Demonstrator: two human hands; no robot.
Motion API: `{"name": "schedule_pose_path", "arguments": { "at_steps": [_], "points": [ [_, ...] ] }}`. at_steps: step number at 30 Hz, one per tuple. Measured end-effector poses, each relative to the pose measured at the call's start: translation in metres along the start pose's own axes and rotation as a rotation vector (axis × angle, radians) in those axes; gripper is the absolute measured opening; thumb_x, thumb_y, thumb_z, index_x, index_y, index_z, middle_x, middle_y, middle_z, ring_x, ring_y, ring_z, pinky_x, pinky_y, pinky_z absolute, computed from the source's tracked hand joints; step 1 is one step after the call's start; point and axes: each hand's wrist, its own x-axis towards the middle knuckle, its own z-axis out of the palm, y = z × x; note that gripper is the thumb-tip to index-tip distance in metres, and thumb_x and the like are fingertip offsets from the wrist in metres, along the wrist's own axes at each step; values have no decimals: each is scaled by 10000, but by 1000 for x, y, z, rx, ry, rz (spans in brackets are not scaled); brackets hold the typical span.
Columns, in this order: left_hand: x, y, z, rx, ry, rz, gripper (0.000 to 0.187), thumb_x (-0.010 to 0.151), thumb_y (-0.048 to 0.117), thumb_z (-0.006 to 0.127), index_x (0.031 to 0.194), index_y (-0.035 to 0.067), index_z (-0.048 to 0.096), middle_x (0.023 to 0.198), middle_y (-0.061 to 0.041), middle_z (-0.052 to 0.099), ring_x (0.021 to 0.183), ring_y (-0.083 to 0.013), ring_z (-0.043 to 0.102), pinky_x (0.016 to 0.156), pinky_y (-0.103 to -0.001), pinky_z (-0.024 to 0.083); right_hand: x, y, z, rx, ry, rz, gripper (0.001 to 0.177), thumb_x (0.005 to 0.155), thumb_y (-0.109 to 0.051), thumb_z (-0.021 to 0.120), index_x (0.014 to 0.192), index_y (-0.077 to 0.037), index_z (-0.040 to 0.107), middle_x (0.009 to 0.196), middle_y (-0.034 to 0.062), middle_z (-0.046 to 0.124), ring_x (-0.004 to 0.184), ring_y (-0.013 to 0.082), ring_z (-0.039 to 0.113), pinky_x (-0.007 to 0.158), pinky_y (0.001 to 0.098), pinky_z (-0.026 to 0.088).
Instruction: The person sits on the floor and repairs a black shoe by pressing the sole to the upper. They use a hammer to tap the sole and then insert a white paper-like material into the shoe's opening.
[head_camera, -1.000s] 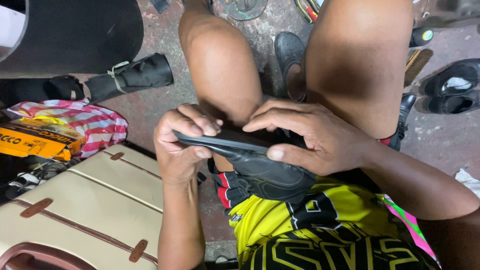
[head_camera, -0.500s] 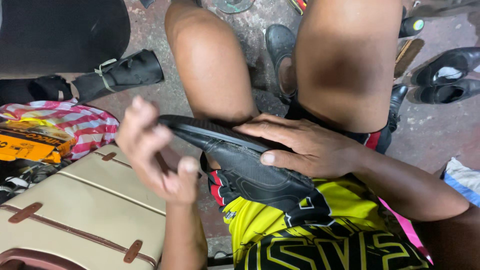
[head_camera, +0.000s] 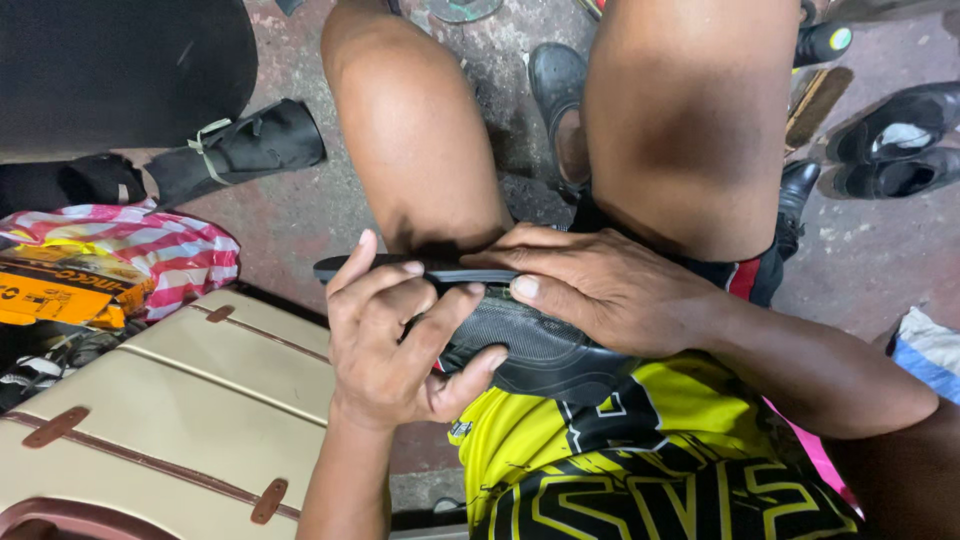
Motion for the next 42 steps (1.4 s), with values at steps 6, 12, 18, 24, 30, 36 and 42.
{"name": "schedule_pose_path", "arguments": {
  "at_steps": [6, 12, 18, 24, 30, 36, 42],
  "points": [
    [9, -2, -3, -75, -86, -5, 340, 827, 415, 833, 960, 114, 748, 991, -74, 619, 1120, -304, 585, 1169, -578, 384, 2, 7, 1, -51, 16, 30, 475, 1090, -311, 387, 1428, -23, 556, 1369, 144, 616, 1260, 299, 619, 1078, 394, 457],
    [18, -2, -10, -84, -148, 37, 261, 868, 358, 789, 964, 117, 761, 1027, -45, 705, 1194, -322, 601, 1193, -584, 304, 2, 5, -1, -48, 0, 100, 489, 1067, -332, 401, 1427, -41, 557, 1387, 146, 618, 1234, 303, 643, 1037, 395, 474],
    [25, 3, -13, -29, -230, -5, 225, 869, 326, 795, 1008, 148, 788, 965, -34, 698, 1179, -300, 584, 1194, -606, 273, 3, 3, 2, -69, 28, -4, 492, 1082, -317, 414, 1468, -28, 513, 1410, 172, 602, 1260, 327, 626, 1043, 407, 481],
    [26, 7, -16, -120, -138, -87, 245, 817, 278, 864, 978, 113, 778, 977, -25, 711, 1214, -326, 621, 1206, -600, 315, 0, 3, -1, -91, -21, 6, 520, 1066, -325, 408, 1505, -55, 473, 1401, 174, 597, 1205, 328, 645, 978, 416, 506],
    [17, 1, -15, -211, -27, -94, 236, 728, 220, 944, 896, 140, 798, 987, -13, 714, 1183, -328, 637, 1188, -562, 411, 2, 1, -2, -130, -20, 36, 520, 1061, -341, 417, 1500, -70, 481, 1390, 174, 602, 1152, 323, 675, 945, 424, 529],
    [7, -4, -12, -247, 85, -141, 391, 686, 277, 993, 912, 114, 718, 1025, -59, 652, 1136, -313, 639, 1092, -501, 562, 2, 2, -3, -214, -63, 68, 520, 1030, -356, 410, 1476, -109, 517, 1336, 126, 631, 1060, 308, 692, 883, 439, 539],
    [12, -4, -16, -228, 118, -175, 521, 682, 327, 958, 1014, 79, 643, 1050, -90, 673, 1072, -319, 666, 1075, -523, 498, 5, 1, -5, -263, -118, 84, 516, 1006, -357, 413, 1464, -145, 521, 1361, 99, 614, 1043, 287, 693, 856, 433, 543]
  ]
}}
